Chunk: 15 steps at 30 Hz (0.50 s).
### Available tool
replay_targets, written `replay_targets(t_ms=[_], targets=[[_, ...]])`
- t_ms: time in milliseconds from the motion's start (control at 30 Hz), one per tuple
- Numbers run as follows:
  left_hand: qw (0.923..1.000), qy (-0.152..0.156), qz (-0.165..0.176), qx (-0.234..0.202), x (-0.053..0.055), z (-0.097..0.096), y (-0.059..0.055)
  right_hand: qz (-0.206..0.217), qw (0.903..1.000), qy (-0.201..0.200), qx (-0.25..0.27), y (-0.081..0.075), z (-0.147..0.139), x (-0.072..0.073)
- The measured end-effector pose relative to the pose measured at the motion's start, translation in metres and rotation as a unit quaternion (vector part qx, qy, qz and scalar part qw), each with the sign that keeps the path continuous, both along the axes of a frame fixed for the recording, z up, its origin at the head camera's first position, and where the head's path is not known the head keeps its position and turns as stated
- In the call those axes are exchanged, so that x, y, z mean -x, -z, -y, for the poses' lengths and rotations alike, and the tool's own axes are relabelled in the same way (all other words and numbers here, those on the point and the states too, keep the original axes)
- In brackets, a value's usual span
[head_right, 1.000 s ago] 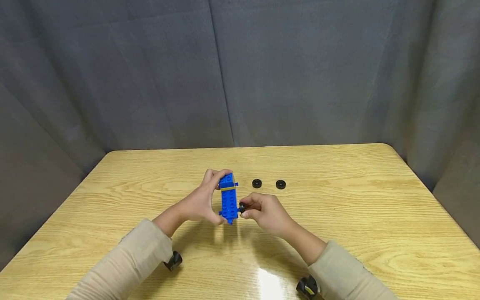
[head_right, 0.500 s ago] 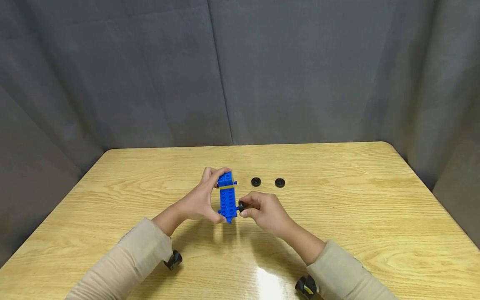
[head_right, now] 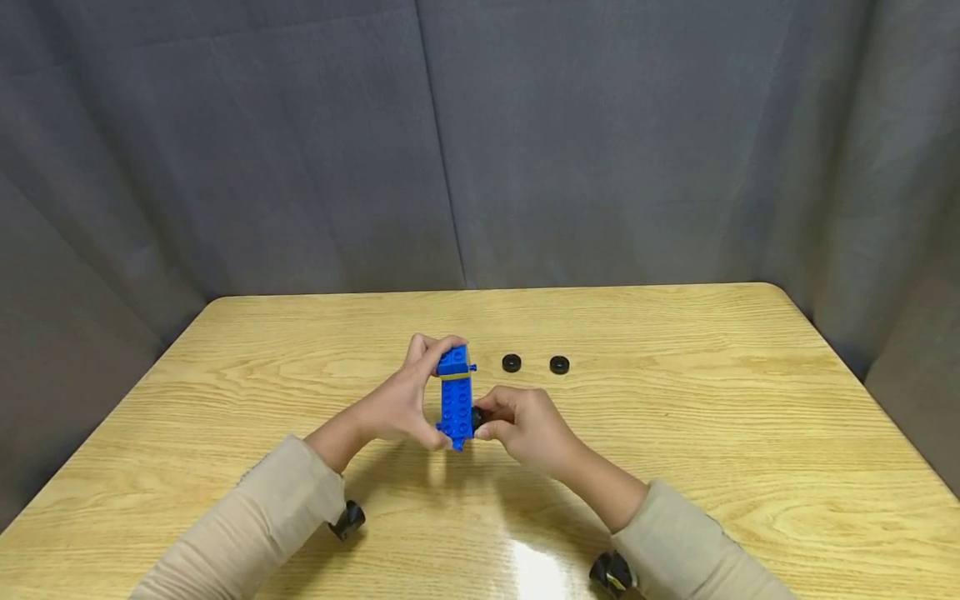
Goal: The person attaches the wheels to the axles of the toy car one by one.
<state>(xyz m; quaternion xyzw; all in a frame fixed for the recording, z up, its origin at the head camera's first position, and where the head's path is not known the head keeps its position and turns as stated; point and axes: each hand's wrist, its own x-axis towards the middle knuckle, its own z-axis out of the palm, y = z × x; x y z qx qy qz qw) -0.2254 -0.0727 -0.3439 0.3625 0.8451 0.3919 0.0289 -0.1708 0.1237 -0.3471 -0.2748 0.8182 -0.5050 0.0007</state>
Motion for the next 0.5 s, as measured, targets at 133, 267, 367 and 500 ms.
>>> replay_targets(t_ms=[133, 267, 367, 500], targets=[[1.0, -0.003, 0.0, 0.005, 0.0001, -0.0005, -0.0006, 0.0, 1.0, -0.001, -0.004, -0.0014, -0.0006, 0.0004], [0.9998, -0.005, 0.009, 0.019, -0.0006, 0.0005, -0.0014, 0.02, 0.9998, 0.003, -0.008, -0.0027, -0.0031, 0.0012], [0.9995, -0.002, 0.011, 0.031, -0.0013, 0.0015, -0.0033, 0.035, 0.9993, 0.008, -0.008, -0.0026, -0.005, 0.0023], [0.9992, 0.002, 0.011, 0.039, -0.0015, 0.0022, -0.0059, 0.047, 0.9988, 0.012, 0.001, -0.002, -0.0064, 0.0045]])
